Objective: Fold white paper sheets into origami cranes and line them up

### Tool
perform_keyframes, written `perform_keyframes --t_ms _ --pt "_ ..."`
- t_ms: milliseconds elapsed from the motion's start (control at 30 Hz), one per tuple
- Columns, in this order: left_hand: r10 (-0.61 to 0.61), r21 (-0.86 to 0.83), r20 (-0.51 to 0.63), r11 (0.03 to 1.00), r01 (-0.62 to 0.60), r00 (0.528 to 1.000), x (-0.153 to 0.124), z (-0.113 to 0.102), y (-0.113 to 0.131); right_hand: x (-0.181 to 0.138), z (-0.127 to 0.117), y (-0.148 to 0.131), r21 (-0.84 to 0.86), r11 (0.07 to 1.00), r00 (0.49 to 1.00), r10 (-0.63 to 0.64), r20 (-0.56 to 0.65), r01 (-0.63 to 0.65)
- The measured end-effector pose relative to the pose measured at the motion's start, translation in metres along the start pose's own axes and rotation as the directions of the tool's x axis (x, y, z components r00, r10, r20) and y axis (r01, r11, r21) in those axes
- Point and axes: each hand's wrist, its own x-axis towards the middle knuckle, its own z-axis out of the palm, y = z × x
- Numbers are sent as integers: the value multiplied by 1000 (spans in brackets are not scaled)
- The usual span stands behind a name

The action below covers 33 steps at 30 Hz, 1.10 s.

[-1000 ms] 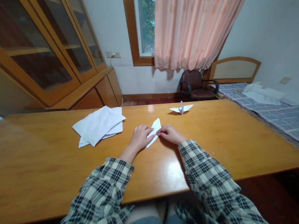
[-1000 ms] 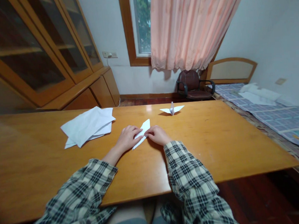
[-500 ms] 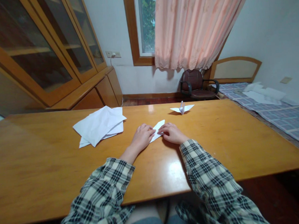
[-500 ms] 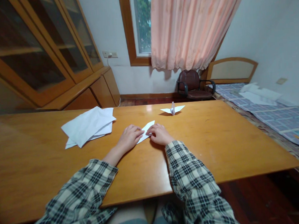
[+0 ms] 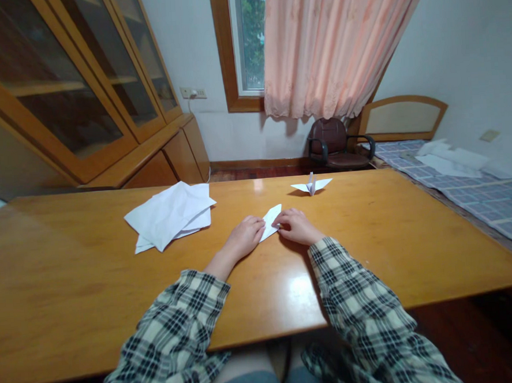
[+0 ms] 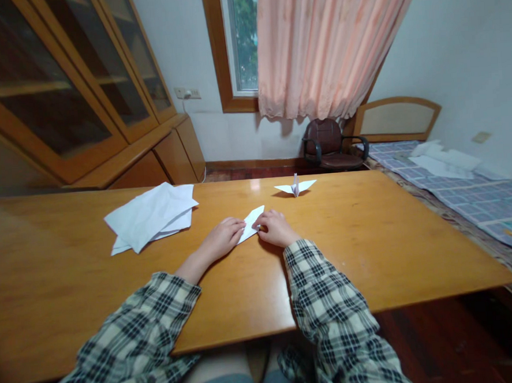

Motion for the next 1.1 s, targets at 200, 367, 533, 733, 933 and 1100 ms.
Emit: perform_keyframes --t_ms 200,367,533,733,933,1100 --pt "6 0 24 1000 -6 1000 0 0 0 0 1 4 22 1000 1000 -21 -20 22" --pt "16 7 37 1000 -16 999 0 3 -1 2 1 3 5 1000 1000 -22 -18 22" --pt "13 -11 47 1000 -13 999 1 9 -3 2 -2 0 2 1000 1000 -9 -16 9" --pt "91 -33 70 996 -88 993 1 11 -5 -2 -4 1 8 1000 1000 -13 7 13" --pt "-3 65 -33 998 5 999 0 4 -6 -2 0 1 12 1000 1000 13 14 -13" --pt "-32 98 -42 994 36 999 0 2 -6 1 2 1 16 999 999 33 -16 -33"
